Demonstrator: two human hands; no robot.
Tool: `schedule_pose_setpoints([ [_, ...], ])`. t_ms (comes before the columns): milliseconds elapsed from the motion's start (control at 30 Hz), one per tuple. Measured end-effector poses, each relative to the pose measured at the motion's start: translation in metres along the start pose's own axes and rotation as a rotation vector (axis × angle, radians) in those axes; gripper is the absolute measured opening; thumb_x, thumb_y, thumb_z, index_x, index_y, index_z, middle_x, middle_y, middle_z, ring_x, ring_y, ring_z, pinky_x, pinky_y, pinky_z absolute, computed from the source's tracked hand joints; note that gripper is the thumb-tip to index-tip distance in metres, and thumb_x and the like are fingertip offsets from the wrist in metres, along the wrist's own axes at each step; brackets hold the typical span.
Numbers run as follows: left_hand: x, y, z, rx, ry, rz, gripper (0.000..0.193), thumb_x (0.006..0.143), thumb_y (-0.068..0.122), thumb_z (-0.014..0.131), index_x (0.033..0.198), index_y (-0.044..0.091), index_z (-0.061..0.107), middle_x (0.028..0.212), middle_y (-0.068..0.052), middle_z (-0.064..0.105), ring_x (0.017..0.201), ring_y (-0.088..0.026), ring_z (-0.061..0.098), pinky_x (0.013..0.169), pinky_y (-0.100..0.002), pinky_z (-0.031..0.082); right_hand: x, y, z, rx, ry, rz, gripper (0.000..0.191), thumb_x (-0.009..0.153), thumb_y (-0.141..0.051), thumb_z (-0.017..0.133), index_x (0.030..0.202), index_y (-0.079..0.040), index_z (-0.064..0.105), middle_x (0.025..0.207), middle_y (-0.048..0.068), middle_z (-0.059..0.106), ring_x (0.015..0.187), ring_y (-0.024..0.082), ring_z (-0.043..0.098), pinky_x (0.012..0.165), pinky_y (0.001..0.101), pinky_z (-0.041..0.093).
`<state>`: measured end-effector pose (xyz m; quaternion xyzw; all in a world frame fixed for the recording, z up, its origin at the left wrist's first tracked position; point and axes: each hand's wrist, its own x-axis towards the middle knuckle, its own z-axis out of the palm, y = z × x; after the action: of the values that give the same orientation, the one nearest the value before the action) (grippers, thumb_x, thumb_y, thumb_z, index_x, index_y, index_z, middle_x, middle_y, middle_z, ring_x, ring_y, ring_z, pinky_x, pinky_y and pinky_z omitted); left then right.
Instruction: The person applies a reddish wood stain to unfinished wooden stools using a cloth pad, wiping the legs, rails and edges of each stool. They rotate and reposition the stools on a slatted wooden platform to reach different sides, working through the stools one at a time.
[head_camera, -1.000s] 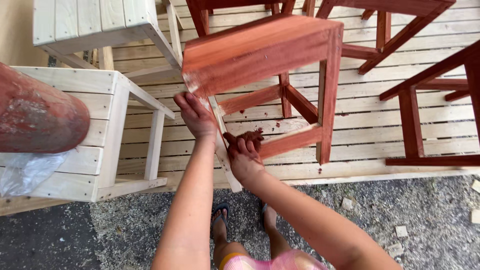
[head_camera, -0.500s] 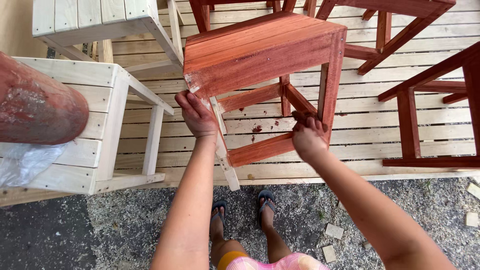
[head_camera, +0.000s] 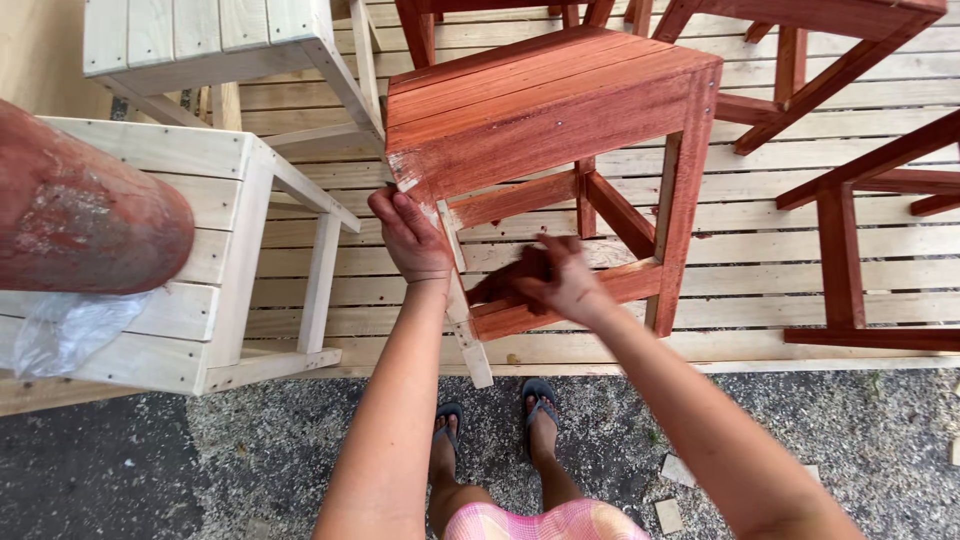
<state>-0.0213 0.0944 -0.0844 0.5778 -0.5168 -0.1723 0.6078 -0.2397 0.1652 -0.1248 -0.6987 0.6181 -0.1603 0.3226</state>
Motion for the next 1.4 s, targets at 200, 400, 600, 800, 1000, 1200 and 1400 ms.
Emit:
schedule_pose_setpoints([
  [200,0.007,-0.002,0.002,0.004,-0.007,-0.046,0.041,0.112,0.045,0.029,0.113,0.006,0.044,0.091,-0.016,0.058,0.083,-0.036,0.06,0.08,-0.044,0.048,0.028,0.014,-0.049,-0.416,-0.472,0.582,0.085,0.078,-0.023,0.087,0.151,-0.025,0.045,0.147,0.023,0.038,0.124,0.038,0.057,0.104,0.04,0.055],
  [400,0.005,0.002,0.001,0.012,-0.024,-0.057,0.041,0.113,0.046,0.028,0.112,0.007,0.042,0.094,-0.016,0.059,0.086,-0.036,0.06,0.082,-0.043,0.048,0.026,0.023,-0.075,-0.301,-0.281,0.298,0.028,0.092,-0.022,0.075,0.12,-0.018,0.073,0.123,0.02,0.06,0.102,0.037,0.068,0.089,0.0418,0.056],
  [600,0.008,0.002,0.003,0.012,-0.006,-0.005,0.042,0.114,0.047,0.028,0.114,0.007,0.042,0.098,-0.017,0.059,0.088,-0.037,0.061,0.083,-0.045,0.048,0.021,-0.003,-0.074,0.077,0.064,-0.105,0.042,0.076,-0.016,0.08,0.114,-0.003,0.066,0.113,0.016,0.072,0.102,0.027,0.072,0.09,0.0365,0.058],
  [800,0.008,-0.002,0.004,0.011,-0.023,-0.076,0.041,0.113,0.046,0.028,0.113,0.008,0.042,0.093,-0.016,0.06,0.085,-0.036,0.061,0.081,-0.043,0.049,0.016,-0.045,-0.053,0.293,-0.195,0.453,0.032,0.088,-0.031,0.08,0.092,-0.005,0.063,0.09,0.018,0.073,0.081,0.03,0.076,0.074,0.0407,0.059],
  [1000,0.01,-0.004,0.005,0.017,-0.023,-0.076,0.04,0.113,0.045,0.029,0.112,0.007,0.041,0.092,-0.016,0.061,0.084,-0.035,0.061,0.081,-0.043,0.049,0.02,-0.034,-0.008,0.739,0.113,0.085,0.022,0.08,-0.007,0.079,0.079,-0.006,0.057,0.099,0.001,0.051,0.089,0.011,0.059,0.08,0.0255,0.053],
  [1200,0.01,-0.007,0.006,0.02,-0.02,-0.054,0.041,0.114,0.046,0.029,0.111,0.007,0.041,0.093,-0.017,0.058,0.084,-0.036,0.06,0.082,-0.043,0.049,-0.008,-0.034,0.028,0.864,0.208,0.135,0.017,0.088,0.002,0.074,0.098,-0.006,0.064,0.11,0.003,0.047,0.098,0.015,0.055,0.09,0.0267,0.05],
  [1400,0.009,-0.009,0.005,0.011,-0.024,-0.022,0.042,0.113,0.047,0.028,0.111,0.007,0.04,0.095,-0.016,0.059,0.087,-0.034,0.063,0.084,-0.042,0.05,-0.048,-0.031,0.016,0.346,0.283,0.302,0.046,0.079,-0.007,0.086,0.119,-0.006,0.064,0.112,0.013,0.064,0.099,0.025,0.068,0.086,0.036,0.057],
])
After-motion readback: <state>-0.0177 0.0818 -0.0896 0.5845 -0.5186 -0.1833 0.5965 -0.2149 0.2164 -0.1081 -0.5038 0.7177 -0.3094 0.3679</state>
